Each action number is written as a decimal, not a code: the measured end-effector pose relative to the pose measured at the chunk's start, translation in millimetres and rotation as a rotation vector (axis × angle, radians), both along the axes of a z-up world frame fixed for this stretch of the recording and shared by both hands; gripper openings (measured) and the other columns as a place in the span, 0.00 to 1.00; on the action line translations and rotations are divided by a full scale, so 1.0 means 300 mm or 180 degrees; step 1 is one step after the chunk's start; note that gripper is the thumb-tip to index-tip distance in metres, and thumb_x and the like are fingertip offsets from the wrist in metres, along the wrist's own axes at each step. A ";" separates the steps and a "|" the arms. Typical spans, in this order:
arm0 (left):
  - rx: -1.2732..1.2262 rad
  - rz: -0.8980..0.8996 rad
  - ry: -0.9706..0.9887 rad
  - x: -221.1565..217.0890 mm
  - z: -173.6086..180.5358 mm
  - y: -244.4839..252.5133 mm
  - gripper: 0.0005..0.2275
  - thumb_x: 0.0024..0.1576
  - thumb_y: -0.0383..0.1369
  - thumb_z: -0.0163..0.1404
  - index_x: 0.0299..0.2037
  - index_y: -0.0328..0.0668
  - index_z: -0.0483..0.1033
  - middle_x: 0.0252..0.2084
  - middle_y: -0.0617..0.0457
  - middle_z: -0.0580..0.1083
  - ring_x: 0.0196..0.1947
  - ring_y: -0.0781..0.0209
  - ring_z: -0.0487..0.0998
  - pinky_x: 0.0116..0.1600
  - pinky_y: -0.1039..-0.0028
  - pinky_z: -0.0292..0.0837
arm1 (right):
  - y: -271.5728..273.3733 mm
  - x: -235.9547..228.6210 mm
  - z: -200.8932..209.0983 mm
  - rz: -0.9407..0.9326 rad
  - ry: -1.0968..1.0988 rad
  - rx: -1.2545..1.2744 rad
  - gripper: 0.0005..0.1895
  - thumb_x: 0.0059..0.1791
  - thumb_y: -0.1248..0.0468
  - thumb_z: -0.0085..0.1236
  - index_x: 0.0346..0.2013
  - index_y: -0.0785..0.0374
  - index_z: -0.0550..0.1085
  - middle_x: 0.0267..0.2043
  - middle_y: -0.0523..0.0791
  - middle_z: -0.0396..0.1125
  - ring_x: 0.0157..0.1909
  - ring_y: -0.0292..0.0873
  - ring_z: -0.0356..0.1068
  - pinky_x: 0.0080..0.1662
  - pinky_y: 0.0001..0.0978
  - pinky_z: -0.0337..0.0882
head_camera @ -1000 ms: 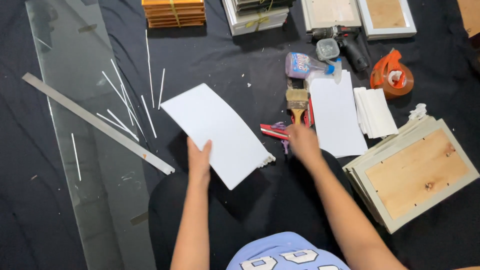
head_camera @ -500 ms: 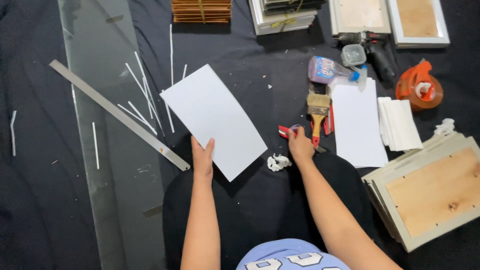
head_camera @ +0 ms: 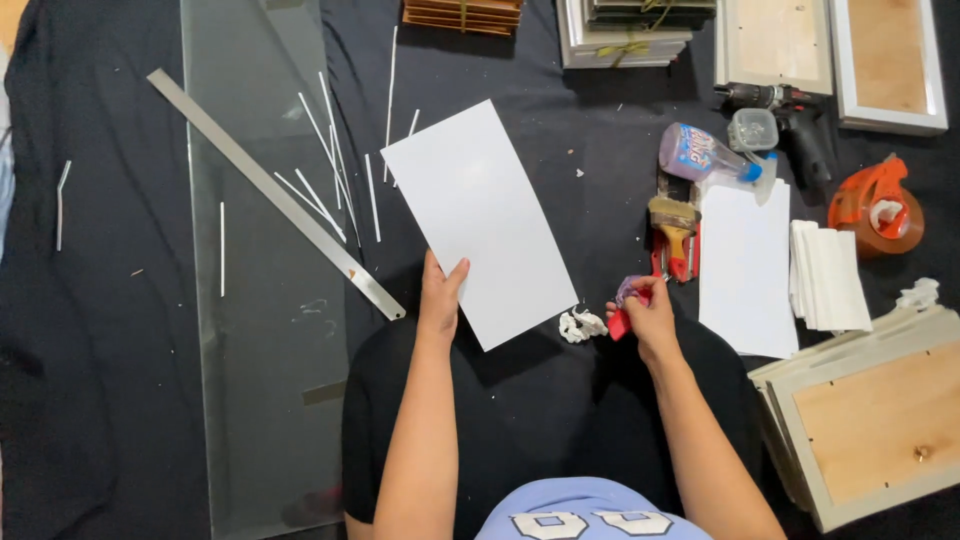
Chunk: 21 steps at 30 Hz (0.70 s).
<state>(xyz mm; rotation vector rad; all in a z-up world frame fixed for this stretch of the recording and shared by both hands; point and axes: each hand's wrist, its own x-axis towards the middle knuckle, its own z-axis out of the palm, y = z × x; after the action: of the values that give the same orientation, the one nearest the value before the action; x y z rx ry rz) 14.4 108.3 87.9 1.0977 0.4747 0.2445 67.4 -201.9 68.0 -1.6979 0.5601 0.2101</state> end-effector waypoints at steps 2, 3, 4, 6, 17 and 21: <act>-0.0031 0.0029 -0.0024 0.000 0.011 -0.003 0.25 0.62 0.24 0.51 0.70 0.47 0.61 0.65 0.51 0.69 0.64 0.62 0.68 0.70 0.59 0.64 | 0.025 -0.018 0.073 0.0052 0.0013 0.0040 0.23 0.45 0.76 0.47 0.54 0.61 0.67 0.55 0.60 0.60 0.40 0.55 0.75 0.38 0.40 0.82; -0.0060 0.0044 -0.0046 -0.002 0.016 -0.006 0.25 0.62 0.24 0.52 0.70 0.46 0.61 0.66 0.51 0.69 0.65 0.61 0.68 0.70 0.59 0.64 | 0.035 -0.029 0.108 0.0090 0.0029 0.0081 0.25 0.46 0.75 0.47 0.58 0.58 0.66 0.55 0.56 0.59 0.37 0.51 0.74 0.36 0.34 0.82; -0.0062 0.0055 -0.0038 -0.001 0.012 -0.004 0.25 0.62 0.24 0.52 0.70 0.46 0.61 0.66 0.51 0.69 0.65 0.61 0.68 0.70 0.59 0.64 | 0.026 -0.037 0.092 0.0100 0.0036 0.0080 0.25 0.46 0.75 0.47 0.58 0.58 0.66 0.55 0.56 0.59 0.37 0.51 0.74 0.36 0.34 0.82; -0.0094 0.0090 -0.0033 0.000 0.004 0.001 0.25 0.62 0.24 0.52 0.70 0.46 0.61 0.67 0.50 0.69 0.66 0.59 0.68 0.71 0.57 0.63 | 0.008 -0.052 0.058 -0.0393 0.0390 0.0736 0.44 0.48 0.74 0.44 0.74 0.46 0.42 0.41 0.51 0.64 0.26 0.38 0.66 0.25 0.19 0.71; -0.0113 0.0875 0.0526 0.058 -0.007 0.199 0.29 0.63 0.22 0.51 0.74 0.41 0.53 0.73 0.37 0.59 0.73 0.42 0.58 0.75 0.50 0.55 | 0.241 -0.129 0.095 0.0375 0.0119 0.0154 0.25 0.48 0.70 0.54 0.58 0.63 0.61 0.40 0.58 0.68 0.33 0.52 0.72 0.33 0.44 0.75; 0.0191 0.1378 0.0667 0.058 -0.017 0.436 0.29 0.64 0.26 0.54 0.74 0.41 0.52 0.72 0.36 0.60 0.72 0.41 0.61 0.74 0.51 0.57 | 0.386 0.010 -0.022 0.2379 0.0274 -0.1811 0.31 0.44 0.51 0.63 0.59 0.42 0.64 0.56 0.43 0.73 0.61 0.54 0.71 0.61 0.51 0.67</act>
<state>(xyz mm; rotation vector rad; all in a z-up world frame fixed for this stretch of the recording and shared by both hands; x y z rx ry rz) 31.7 239.2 82.8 1.0754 0.8987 0.5286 70.4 -86.2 61.5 -2.4125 0.0052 0.7111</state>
